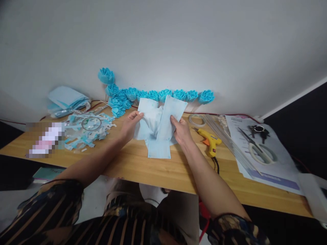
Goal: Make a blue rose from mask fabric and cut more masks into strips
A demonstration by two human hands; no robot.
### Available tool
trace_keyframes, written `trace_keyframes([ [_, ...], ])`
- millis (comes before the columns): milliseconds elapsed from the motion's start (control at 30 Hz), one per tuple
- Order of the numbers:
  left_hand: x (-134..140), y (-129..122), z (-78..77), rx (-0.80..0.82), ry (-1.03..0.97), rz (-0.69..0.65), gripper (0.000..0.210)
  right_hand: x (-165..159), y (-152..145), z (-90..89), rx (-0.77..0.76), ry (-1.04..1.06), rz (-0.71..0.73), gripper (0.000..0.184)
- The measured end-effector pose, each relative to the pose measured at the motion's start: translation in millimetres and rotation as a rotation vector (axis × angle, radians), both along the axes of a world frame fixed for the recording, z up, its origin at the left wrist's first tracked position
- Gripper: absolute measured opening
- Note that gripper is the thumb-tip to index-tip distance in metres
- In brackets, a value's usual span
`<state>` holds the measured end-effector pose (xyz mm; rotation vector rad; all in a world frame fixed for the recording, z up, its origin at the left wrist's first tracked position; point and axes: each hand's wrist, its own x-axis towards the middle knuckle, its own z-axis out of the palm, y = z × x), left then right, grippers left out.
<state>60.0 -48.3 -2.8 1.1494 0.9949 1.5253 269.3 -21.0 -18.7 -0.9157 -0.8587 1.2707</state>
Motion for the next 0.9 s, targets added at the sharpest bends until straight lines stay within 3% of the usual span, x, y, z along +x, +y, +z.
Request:
trace_keyframes([
  [133, -2.4, 1.6, -0.2, -0.015, -0.017, 0.007, 0.043, 2.5, 2.5, -0.9, -0.012, -0.019, -0.023, 0.048],
  [267, -5.7, 3.3, 0.5, 0.010, -0.012, 0.083, 0.044, 10.9, 11.3, -1.5, -0.015, 0.030, -0.141, 0.046],
  [367, -5.7, 5.1, -0.9, -0.008, -0.058, 0.041, 0.046, 18.9, 16.2, 2.3, -0.013, 0.080, -0.161, 0.047],
  [600, -1.5, 6.4, -4.1, 0.013, -0.029, -0.010, 0.041, 26.1, -2.9, 20.5, 0.077, -0.064, 0.115, 0.040],
  [700, -2.0, 5.2, -3.7, 0.029, -0.004, -0.019, 0.038, 27.7, -10.8, 22.4, 0.117, -0.100, 0.155, 0.036],
  [900, -2.0, 2.5, -4.2, 0.068, 0.024, -0.054, 0.034, 19.0, -16.6, 29.0, 0.135, 0.119, 0.213, 0.017],
])
